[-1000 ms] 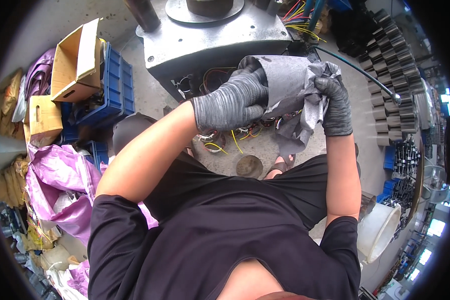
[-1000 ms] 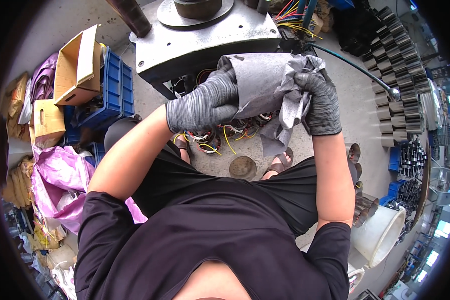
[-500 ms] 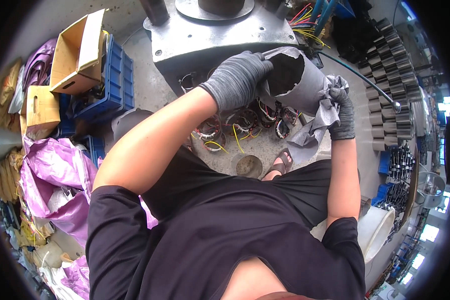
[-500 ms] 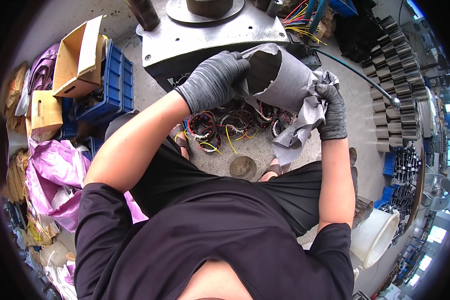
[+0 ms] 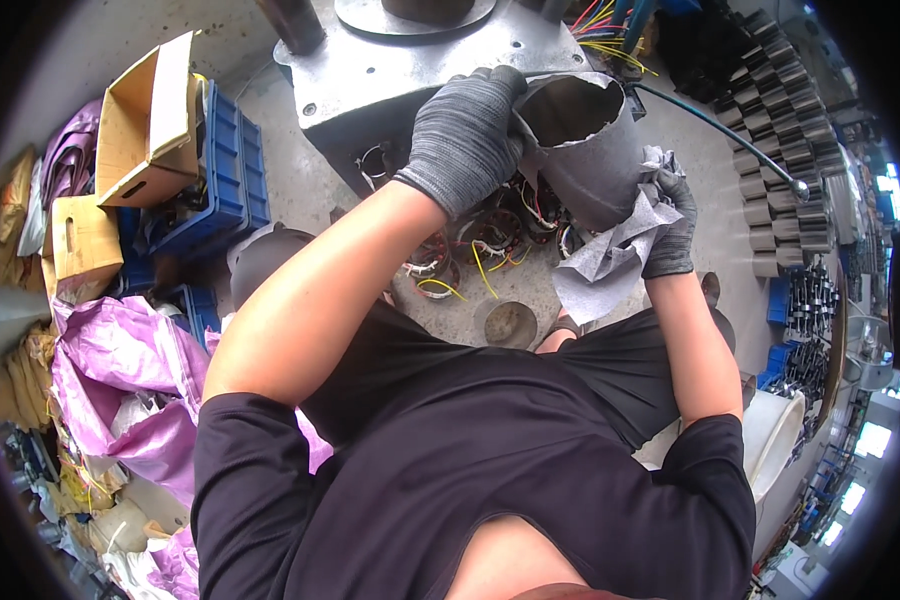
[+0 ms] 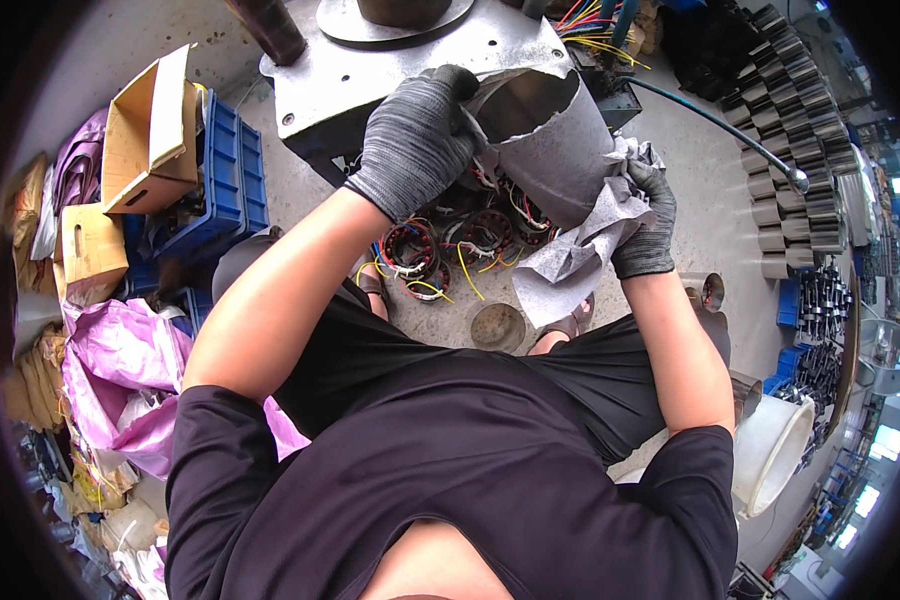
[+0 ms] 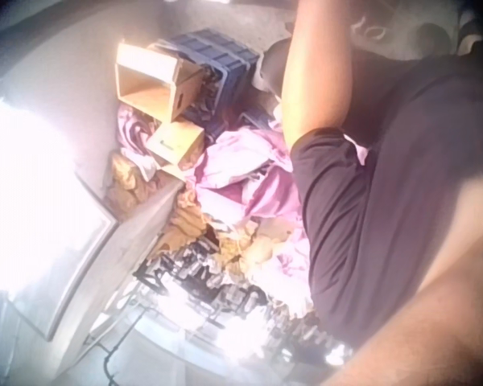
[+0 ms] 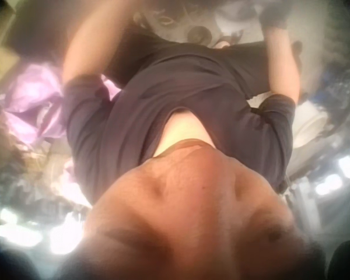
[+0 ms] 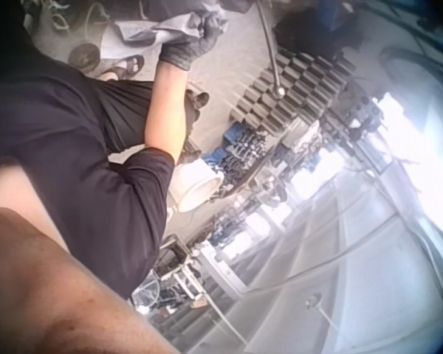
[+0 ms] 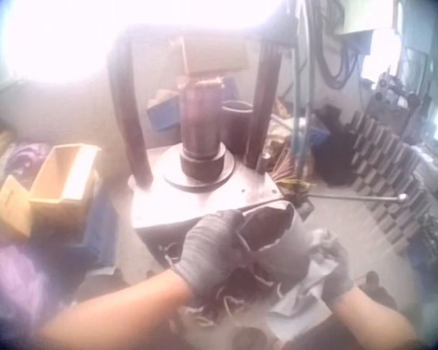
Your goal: The person places motor housings onto a hydraulic press, inserts wire-wound stators into the housings, and uses the press to seat them together.
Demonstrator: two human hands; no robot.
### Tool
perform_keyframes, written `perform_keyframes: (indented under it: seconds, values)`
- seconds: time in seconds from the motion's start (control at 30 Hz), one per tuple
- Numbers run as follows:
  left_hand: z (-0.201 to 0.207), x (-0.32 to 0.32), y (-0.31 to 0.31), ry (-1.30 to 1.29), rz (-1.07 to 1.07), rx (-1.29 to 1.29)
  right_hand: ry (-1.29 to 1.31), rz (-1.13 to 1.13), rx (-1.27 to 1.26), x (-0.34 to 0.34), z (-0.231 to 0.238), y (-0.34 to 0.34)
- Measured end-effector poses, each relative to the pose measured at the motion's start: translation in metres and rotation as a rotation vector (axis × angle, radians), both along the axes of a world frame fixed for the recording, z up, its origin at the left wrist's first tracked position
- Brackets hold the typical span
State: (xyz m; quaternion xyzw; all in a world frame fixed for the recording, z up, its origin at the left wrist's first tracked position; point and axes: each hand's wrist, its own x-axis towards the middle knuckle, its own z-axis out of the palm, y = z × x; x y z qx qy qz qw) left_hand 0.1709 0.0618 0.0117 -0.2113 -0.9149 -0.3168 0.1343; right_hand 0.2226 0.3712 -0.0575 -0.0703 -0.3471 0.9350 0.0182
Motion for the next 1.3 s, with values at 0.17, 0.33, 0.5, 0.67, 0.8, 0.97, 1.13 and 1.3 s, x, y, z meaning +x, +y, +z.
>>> perform_keyframes:
  seconds: [0.17,0.33,0.5,0.67,0.8,0.97,1.13,1.3]
  values:
    - [-0.008,-0.007,0.005,0.043,-0.043,-0.09,-0.066,-0.05,0.063,-0.001,-0.009,0.017]
    - [-0.027,-0.011,0.012,0.212,-0.064,0.029,0.068,-0.084,0.314,0.0,-0.027,0.015]
    - [-0.035,-0.043,-0.005,0.161,-0.111,0.075,-0.142,0.261,-0.16,0.012,0.017,0.016]
    - [-0.032,-0.058,-0.005,-0.389,-0.099,0.504,-0.175,0.478,0.913,0.014,0.05,-0.024]
    - [-0.048,-0.062,0.007,-0.414,-0.137,0.473,-0.131,0.569,1.5,0.009,-0.039,-0.032]
    - [-0.048,-0.046,0.018,-0.394,-0.128,0.196,-0.128,0.746,1.775,0.024,-0.139,-0.028]
    - [-0.046,-0.033,0.017,-0.457,-0.238,0.089,0.093,0.981,2.177,0.04,-0.168,-0.034]
    - [-0.043,-0.026,0.016,-0.383,-0.249,0.012,0.266,1.008,1.859,0.031,-0.131,-0.037]
